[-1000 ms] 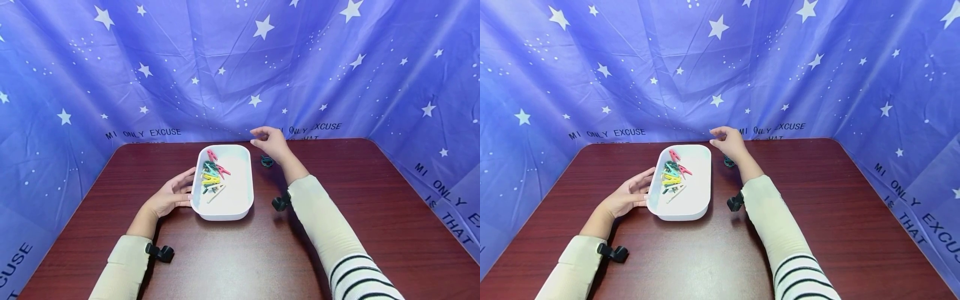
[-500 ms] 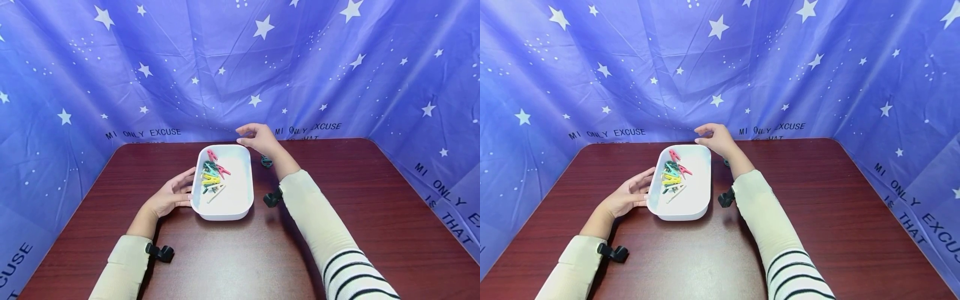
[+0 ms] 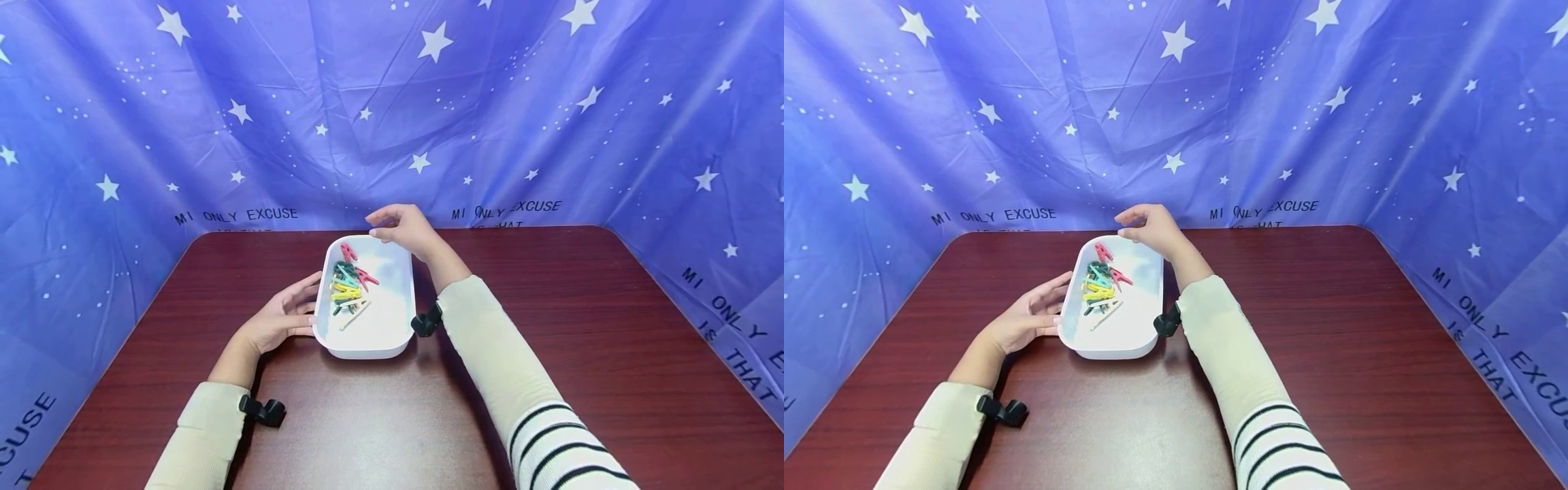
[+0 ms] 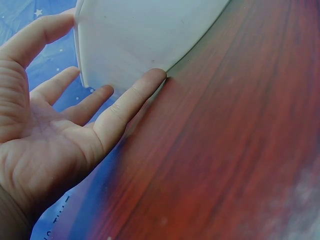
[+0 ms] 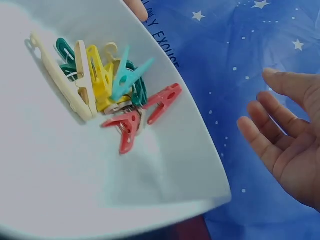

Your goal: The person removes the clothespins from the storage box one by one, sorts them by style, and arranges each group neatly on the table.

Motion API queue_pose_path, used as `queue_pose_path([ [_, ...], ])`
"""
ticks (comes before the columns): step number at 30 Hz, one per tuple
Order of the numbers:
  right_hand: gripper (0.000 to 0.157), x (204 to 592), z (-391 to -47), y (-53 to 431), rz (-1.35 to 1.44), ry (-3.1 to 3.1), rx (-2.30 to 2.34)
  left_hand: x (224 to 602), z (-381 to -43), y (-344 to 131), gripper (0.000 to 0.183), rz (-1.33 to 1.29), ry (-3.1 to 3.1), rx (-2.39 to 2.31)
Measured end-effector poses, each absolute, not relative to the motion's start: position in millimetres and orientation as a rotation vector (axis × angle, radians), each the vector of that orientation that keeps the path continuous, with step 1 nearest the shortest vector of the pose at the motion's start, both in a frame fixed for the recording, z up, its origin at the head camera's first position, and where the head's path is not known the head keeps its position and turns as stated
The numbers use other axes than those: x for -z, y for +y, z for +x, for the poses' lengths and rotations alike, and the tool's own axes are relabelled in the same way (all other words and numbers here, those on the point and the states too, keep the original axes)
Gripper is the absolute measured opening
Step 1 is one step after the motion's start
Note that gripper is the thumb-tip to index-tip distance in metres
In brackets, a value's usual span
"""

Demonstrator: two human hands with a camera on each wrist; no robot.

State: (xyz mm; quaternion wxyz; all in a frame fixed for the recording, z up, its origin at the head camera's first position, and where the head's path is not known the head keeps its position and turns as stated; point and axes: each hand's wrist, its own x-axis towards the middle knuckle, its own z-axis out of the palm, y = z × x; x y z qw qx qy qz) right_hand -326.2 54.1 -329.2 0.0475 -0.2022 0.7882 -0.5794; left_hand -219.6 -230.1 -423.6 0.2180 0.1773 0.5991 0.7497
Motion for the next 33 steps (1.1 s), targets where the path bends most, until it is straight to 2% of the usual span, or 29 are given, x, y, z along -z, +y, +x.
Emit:
queue_pose_path([
  [20, 0.026, 354.7, -327.0, 28.5, -0.530, 2.365, 1.390, 424.1, -220.7, -229.9, 0.086, 0.490, 1.661, -2.070],
  [33, 0.025, 381.4, -335.5, 16.5, -0.508, 2.394, 1.390, 422.6, -220.3, -229.4, 0.087, 0.480, 1.658, -2.064],
])
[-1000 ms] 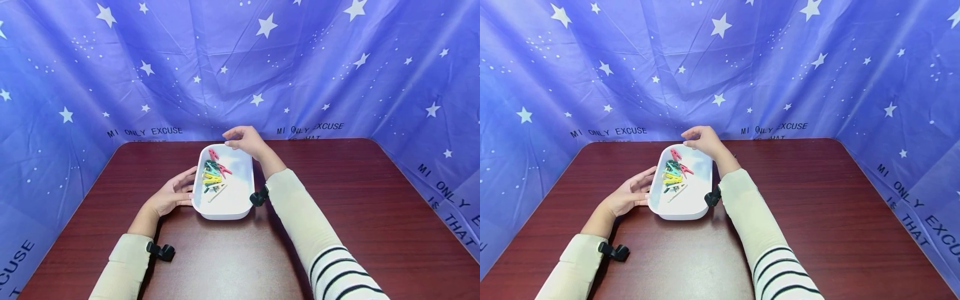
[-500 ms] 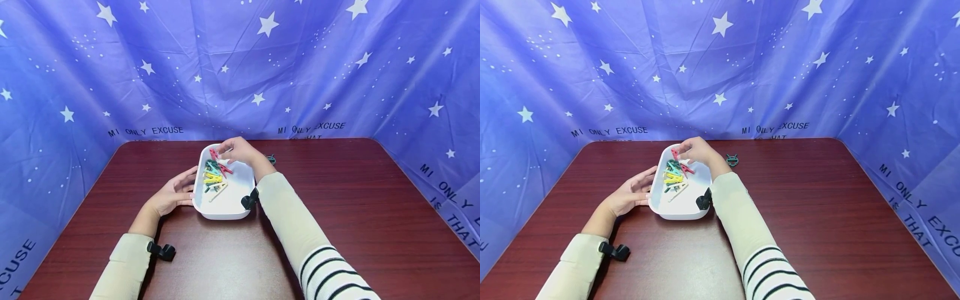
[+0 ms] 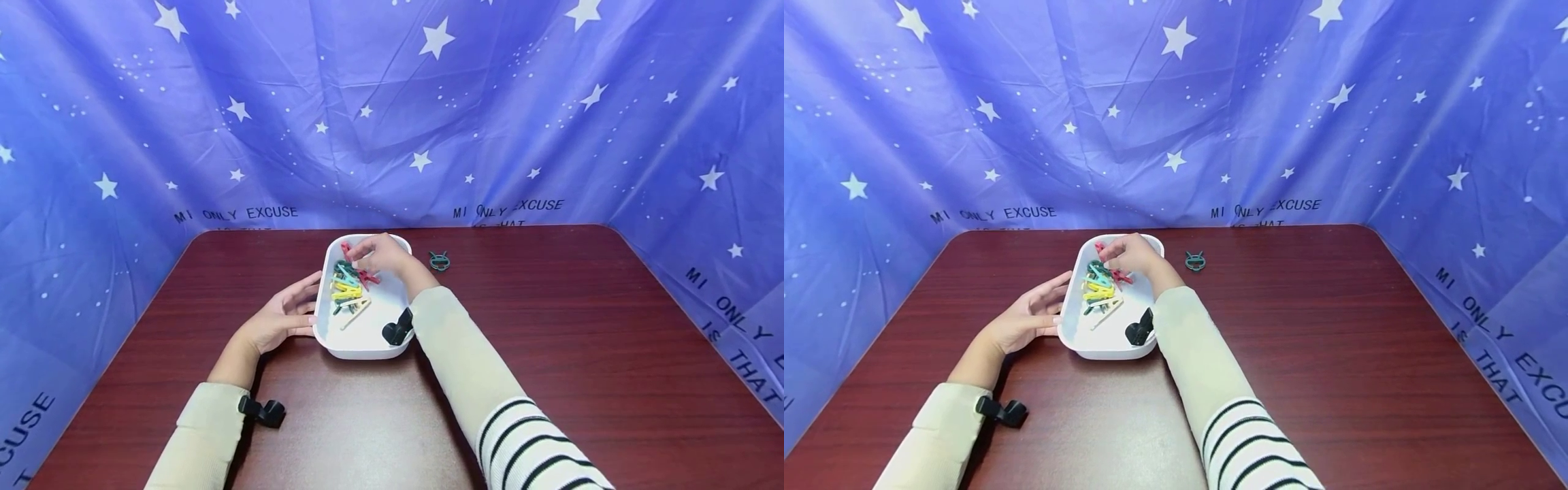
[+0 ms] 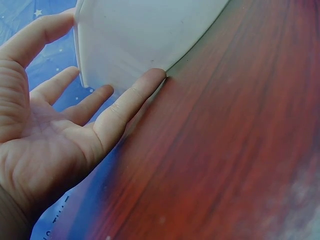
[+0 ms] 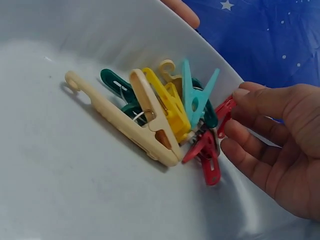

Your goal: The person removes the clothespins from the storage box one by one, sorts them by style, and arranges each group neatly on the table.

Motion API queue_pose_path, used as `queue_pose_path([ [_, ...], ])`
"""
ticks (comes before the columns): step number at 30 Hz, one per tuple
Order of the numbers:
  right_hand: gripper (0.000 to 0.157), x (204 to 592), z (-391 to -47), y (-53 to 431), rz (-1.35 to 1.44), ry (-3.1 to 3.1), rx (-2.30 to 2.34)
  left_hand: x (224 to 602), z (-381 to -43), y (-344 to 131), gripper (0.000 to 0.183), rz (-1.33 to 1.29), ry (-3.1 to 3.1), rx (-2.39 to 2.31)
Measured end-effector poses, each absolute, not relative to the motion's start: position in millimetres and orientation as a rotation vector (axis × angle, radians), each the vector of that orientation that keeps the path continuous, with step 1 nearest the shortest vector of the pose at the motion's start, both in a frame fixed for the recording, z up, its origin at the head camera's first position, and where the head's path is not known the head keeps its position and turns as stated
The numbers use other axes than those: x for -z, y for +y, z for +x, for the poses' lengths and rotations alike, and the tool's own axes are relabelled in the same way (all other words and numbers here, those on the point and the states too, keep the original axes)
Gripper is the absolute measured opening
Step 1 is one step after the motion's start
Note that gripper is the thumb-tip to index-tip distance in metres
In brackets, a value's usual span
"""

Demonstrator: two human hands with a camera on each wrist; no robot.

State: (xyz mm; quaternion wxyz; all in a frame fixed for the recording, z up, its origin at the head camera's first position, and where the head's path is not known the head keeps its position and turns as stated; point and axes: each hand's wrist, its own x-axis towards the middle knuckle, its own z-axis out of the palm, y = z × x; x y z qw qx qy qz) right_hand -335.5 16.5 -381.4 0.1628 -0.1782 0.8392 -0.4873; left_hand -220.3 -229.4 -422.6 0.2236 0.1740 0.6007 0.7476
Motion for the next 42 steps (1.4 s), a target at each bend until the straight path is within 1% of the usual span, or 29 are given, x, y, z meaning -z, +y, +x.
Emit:
queue_pose_path([
  [6, 0.028, 386.2, -336.1, 12.9, -0.506, 2.403, 1.349, 422.6, -218.6, -230.9, 0.088, 0.481, 1.660, -2.067],
  [10, 0.033, 386.7, -335.4, 12.0, -0.519, 2.423, 1.263, 423.1, -219.1, -230.9, 0.087, 0.474, 1.665, -2.066],
  [16, 0.042, 387.2, -335.9, 12.0, -0.615, 2.469, 1.130, 423.7, -218.9, -230.4, 0.087, 0.462, 1.669, -2.063],
  [19, 0.043, 388.2, -336.6, 11.2, -0.654, 2.473, 1.112, 424.5, -219.3, -230.4, 0.087, 0.462, 1.672, -2.063],
  [29, 0.043, 388.6, -338.0, 9.9, -0.697, 2.508, 1.023, 423.8, -221.2, -229.3, 0.087, 0.478, 1.650, -2.069],
  [31, 0.041, 388.3, -337.9, 9.8, -0.689, 2.512, 1.026, 422.8, -221.5, -228.9, 0.087, 0.474, 1.650, -2.071],
  [37, 0.027, 387.1, -335.2, 10.3, -0.651, 2.484, 1.093, 421.3, -220.6, -228.2, 0.089, 0.457, 1.664, -2.070],
  [42, 0.027, 387.0, -333.0, 11.4, -0.609, 2.447, 1.149, 422.1, -221.0, -227.8, 0.088, 0.445, 1.668, -2.068],
])
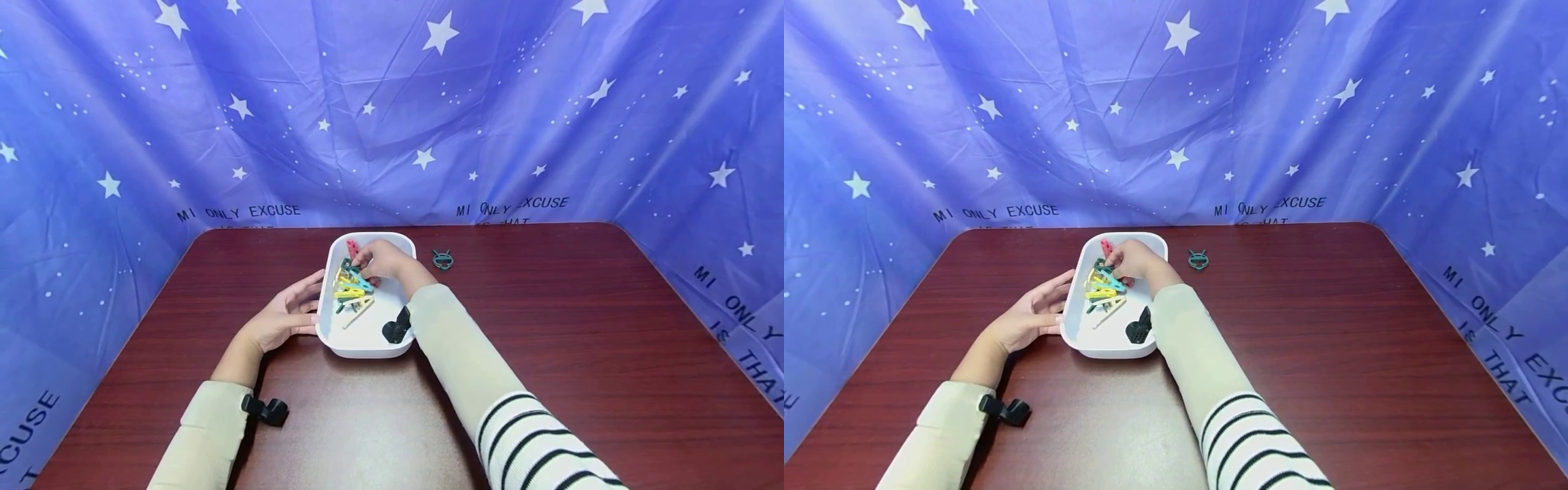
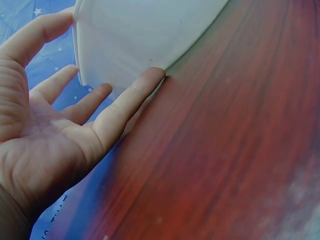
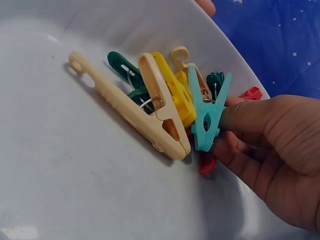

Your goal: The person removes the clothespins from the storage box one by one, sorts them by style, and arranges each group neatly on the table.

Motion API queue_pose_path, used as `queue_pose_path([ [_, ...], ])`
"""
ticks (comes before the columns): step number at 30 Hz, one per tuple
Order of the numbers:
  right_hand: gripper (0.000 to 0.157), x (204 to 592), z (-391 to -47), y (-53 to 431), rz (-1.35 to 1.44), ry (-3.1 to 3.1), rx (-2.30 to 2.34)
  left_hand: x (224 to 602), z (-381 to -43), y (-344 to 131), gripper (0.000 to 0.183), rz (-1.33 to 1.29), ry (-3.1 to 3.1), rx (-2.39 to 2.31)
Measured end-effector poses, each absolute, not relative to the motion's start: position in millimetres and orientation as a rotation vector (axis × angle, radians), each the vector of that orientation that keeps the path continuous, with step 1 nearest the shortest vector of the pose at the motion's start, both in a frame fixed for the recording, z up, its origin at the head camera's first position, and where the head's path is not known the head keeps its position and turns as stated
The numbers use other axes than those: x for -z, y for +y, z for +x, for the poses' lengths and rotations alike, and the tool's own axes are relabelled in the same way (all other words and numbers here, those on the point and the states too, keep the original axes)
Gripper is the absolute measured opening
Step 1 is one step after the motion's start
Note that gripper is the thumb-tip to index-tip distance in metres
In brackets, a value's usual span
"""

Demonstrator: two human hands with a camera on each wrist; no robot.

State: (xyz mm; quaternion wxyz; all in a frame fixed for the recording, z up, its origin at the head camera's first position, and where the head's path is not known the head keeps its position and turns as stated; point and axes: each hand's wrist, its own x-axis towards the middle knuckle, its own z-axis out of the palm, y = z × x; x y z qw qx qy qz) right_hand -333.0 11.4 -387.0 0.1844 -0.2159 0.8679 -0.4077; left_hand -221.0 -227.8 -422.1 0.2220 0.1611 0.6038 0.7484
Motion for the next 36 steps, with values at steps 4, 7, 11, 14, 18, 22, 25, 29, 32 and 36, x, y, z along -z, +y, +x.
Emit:
queue_pose_path([
  [4, 0.026, 386.6, -333.3, 11.5, -0.600, 2.471, 1.162, 423.4, -221.3, -228.4, 0.087, 0.445, 1.667, -2.069],
  [7, 0.026, 385.3, -333.8, 11.2, -0.603, 2.481, 1.203, 423.7, -221.2, -229.1, 0.087, 0.446, 1.665, -2.068],
  [11, 0.029, 380.4, -333.4, 11.8, -0.592, 2.478, 1.327, 423.4, -221.5, -229.4, 0.087, 0.453, 1.665, -2.069],
  [14, 0.029, 375.7, -332.2, 12.5, -0.553, 2.412, 1.461, 423.7, -221.7, -229.4, 0.087, 0.461, 1.662, -2.073],
  [18, 0.029, 368.8, -330.6, 14.2, -0.515, 2.348, 1.532, 424.6, -221.9, -229.4, 0.087, 0.462, 1.663, -2.066],
  [22, 0.029, 359.0, -328.6, 17.0, -0.526, 2.371, 1.526, 424.8, -222.5, -230.1, 0.086, 0.453, 1.678, -2.058],
  [25, 0.029, 352.3, -327.7, 20.1, -0.557, 2.378, 1.540, 423.8, -222.4, -230.5, 0.086, 0.455, 1.682, -2.061],
  [29, 0.028, 345.4, -325.9, 25.3, -0.592, 2.385, 1.554, 422.9, -222.0, -230.7, 0.087, 0.474, 1.673, -2.065],
  [32, 0.028, 341.3, -322.7, 30.1, -0.601, 2.377, 1.572, 423.5, -221.5, -230.4, 0.088, 0.479, 1.665, -2.063],
  [36, 0.028, 335.9, -317.7, 37.7, -0.597, 2.378, 1.595, 424.7, -221.2, -229.7, 0.087, 0.478, 1.660, -2.064],
])
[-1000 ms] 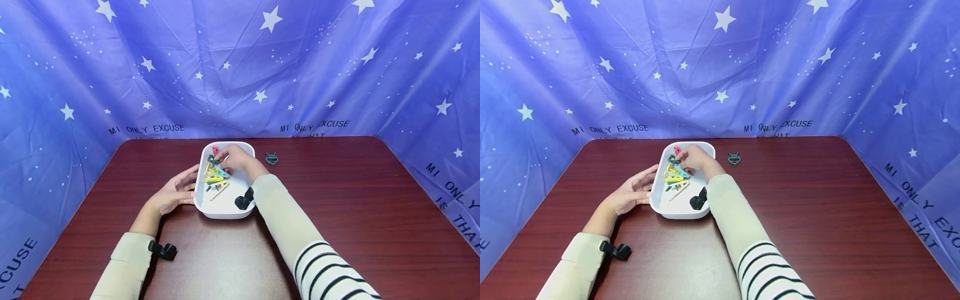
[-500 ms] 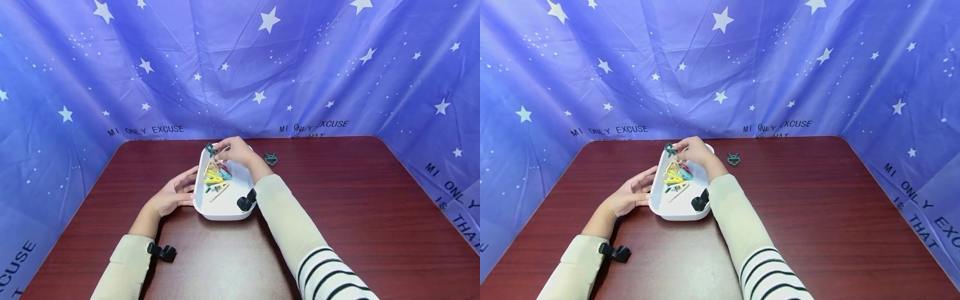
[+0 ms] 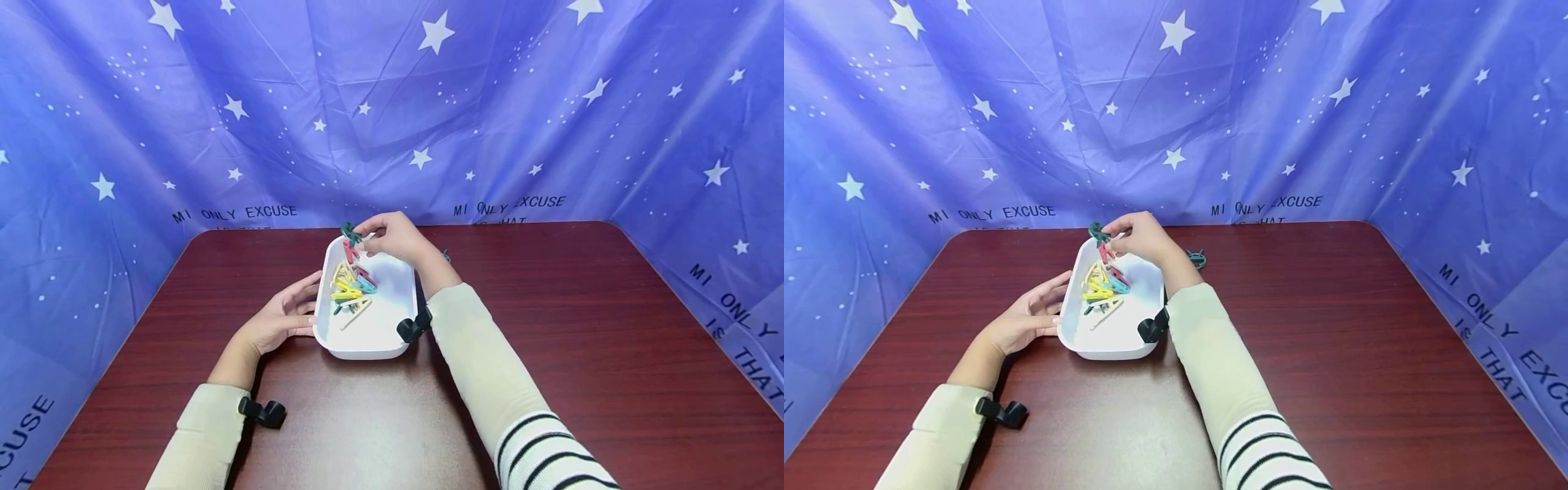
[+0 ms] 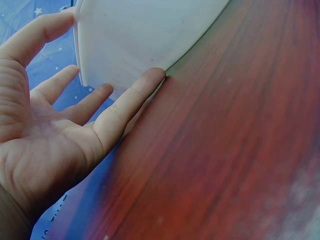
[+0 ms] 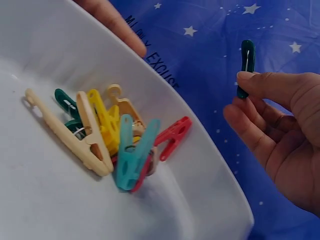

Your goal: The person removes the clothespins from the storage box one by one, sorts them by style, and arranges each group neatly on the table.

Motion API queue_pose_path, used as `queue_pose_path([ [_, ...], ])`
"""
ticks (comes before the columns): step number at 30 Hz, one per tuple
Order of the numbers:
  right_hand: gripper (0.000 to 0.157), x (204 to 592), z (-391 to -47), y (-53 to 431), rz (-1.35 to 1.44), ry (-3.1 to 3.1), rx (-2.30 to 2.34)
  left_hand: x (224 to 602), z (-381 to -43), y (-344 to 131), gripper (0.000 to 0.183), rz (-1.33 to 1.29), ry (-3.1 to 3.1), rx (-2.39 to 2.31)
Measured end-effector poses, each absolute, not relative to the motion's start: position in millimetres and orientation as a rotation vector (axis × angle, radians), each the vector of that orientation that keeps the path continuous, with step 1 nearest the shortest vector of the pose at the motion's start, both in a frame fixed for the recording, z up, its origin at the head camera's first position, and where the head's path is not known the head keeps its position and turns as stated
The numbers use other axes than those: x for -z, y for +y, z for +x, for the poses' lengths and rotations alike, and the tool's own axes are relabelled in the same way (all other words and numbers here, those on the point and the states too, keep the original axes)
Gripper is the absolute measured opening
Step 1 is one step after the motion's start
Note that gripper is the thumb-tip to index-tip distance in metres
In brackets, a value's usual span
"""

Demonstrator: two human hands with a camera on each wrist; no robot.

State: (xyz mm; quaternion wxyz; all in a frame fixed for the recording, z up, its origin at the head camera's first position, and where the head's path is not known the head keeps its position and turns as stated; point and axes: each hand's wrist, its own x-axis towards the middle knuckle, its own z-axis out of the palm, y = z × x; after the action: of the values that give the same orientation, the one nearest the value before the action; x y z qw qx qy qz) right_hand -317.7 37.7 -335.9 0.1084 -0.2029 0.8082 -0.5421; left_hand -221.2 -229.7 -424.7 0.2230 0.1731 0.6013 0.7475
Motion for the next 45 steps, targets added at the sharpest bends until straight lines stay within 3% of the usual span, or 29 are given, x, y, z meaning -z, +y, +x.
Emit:
queue_pose_path([
  [13, 0.029, 331.2, -304.9, 62.5, -0.598, 2.471, 1.580, 423.9, -220.3, -229.7, 0.086, 0.481, 1.666, -2.066],
  [35, 0.025, 351.6, -280.9, 100.1, -0.844, 2.845, 1.550, 425.3, -219.7, -229.1, 0.087, 0.482, 1.662, -2.074],
  [45, 0.023, 369.3, -277.7, 119.6, -0.766, 2.968, 1.635, 425.4, -219.3, -229.2, 0.086, 0.487, 1.660, -2.070],
])
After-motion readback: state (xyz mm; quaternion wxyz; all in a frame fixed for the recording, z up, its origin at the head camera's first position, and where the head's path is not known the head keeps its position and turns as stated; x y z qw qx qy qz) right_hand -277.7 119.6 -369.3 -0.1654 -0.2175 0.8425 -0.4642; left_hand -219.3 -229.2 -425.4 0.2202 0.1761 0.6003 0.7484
